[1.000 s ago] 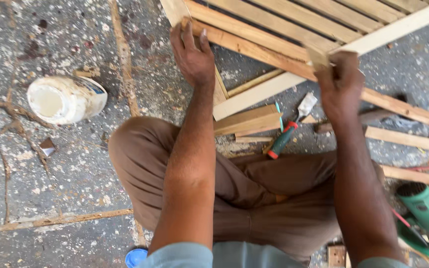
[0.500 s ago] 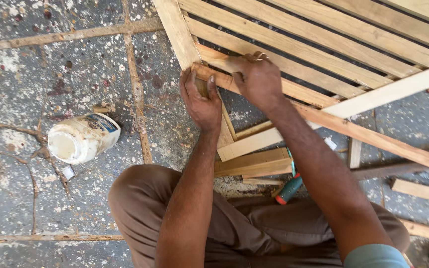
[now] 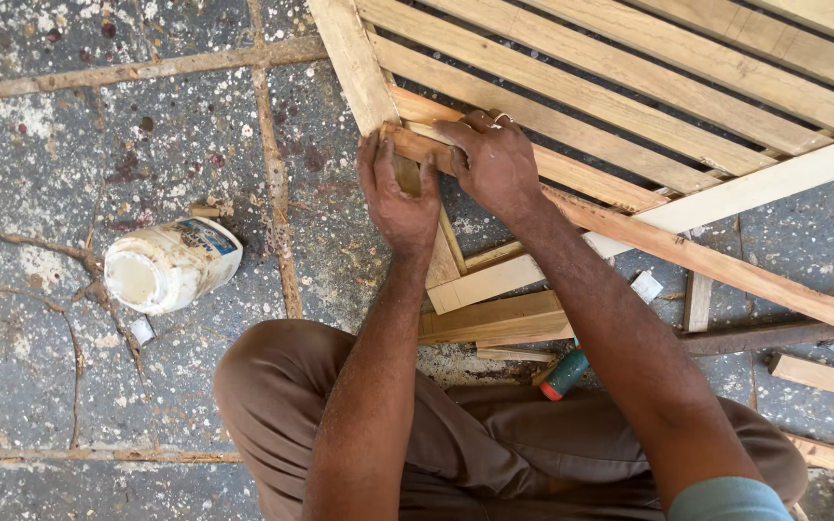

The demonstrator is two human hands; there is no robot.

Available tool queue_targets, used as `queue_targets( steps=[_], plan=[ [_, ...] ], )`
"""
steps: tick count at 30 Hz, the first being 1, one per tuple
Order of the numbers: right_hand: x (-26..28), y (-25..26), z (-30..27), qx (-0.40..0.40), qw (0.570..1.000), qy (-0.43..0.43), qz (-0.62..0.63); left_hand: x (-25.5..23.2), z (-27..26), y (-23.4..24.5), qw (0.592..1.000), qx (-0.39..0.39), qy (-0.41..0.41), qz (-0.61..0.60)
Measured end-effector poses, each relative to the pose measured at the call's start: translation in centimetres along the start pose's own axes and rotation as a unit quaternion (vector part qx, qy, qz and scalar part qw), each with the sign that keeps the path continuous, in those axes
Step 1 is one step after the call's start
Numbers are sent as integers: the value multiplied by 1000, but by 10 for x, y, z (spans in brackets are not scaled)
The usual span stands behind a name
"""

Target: The person assembles a slatted wooden structure by placing wood strips into a triangular frame and marking them with a pencil.

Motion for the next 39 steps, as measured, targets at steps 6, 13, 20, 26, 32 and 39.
queue_targets(
  steps=[6, 13, 20, 26, 32, 39],
  plan=[
    [-1, -4, 0, 1, 1000, -9, 22, 4, 1, -3, 999, 36, 24, 22],
    [-1, -5, -4, -19, 1000, -4, -7, 10, -1, -8, 999, 29, 22, -9],
    [-14, 7, -23, 15, 999, -36, 22, 16, -2, -14, 1000, 20, 2, -18],
    [-10, 8, -22, -37, 999, 12, -10, 12, 0, -11, 1000, 30, -1, -6],
    [-16, 5, -14, 32, 999, -10, 29, 6, -2, -6, 999, 41, 6, -18],
    [-9, -5, -22, -56, 998, 16, -24, 14, -1, -11, 999, 38, 11, 9]
  ],
)
Point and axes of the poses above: each hand's wrist, its own z-axis towards the middle knuckle, its own y-axis out of the back of the hand, x = y × z, the point moved 3 cm from there along z, towards the middle knuckle, and after that the axes turned 8 degrees about x, right-handed, at the moved point
